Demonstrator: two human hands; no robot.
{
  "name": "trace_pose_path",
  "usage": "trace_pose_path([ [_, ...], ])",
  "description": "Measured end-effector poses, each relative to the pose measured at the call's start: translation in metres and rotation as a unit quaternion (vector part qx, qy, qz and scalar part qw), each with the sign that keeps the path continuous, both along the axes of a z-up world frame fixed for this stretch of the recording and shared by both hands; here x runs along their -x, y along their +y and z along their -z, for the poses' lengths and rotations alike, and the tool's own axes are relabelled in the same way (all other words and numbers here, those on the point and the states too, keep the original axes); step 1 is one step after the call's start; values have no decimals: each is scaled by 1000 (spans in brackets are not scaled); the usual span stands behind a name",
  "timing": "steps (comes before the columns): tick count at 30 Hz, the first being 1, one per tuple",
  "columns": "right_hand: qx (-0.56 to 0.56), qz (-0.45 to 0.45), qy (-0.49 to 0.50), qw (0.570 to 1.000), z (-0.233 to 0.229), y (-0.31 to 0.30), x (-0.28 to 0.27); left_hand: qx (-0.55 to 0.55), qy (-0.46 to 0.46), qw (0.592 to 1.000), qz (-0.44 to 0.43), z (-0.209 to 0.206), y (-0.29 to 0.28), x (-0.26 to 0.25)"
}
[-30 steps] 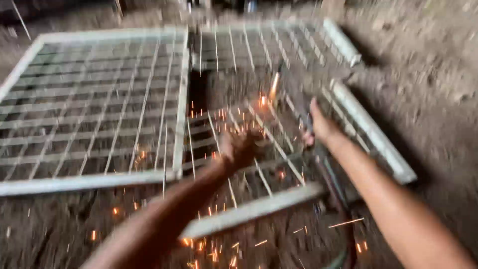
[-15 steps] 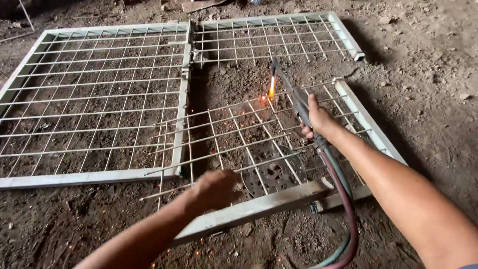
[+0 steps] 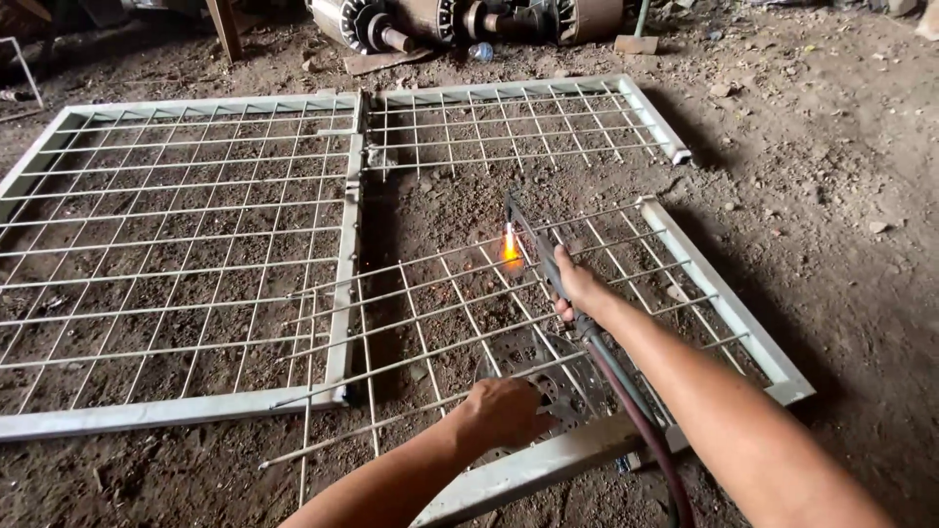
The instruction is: Using a cutting torch to cut through segments of a metal grate on a workshop floor.
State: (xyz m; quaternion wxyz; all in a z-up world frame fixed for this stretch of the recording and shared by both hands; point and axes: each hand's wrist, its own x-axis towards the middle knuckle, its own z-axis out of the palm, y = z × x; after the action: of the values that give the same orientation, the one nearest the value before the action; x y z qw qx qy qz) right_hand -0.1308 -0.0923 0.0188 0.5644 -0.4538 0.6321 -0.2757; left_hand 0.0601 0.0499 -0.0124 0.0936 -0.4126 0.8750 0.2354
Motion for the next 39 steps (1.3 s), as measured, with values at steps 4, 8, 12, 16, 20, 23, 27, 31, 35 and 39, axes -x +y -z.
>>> trace_pose_path([
  [4,-2,-4,17,1000,12,-10,-3,-5,10,999,31,10,6,-4],
  [8,2,2,37,999,11,-4,-9,18,10,999,37,5,12,-5],
  [12,0,9,62,998,10,-4,-10,-1,-2,999,36,-14,15,-9],
  [16,-3,7,56,998,14,-3,-10,4,28,998,59,-15,19,-13],
  [20,1,-16,66,998,10,0,-12,-5,18,996,82,-20,22,-17],
  [23,0,-15,63,998,7,0,-14,-2,16,996,88,-19,23,-19],
  [27,5,-3,65,998,11,-6,-12,44,89,991,91,-3,23,-23],
  [31,12,-6,85,996,49,-36,3,29,96,992,75,-6,24,-22],
  [35,0,24,57,998,44,-35,1,24,77,993,90,-12,29,-22],
  [39,9,41,53,998,49,-38,0,42,85,991,100,-9,34,-26],
])
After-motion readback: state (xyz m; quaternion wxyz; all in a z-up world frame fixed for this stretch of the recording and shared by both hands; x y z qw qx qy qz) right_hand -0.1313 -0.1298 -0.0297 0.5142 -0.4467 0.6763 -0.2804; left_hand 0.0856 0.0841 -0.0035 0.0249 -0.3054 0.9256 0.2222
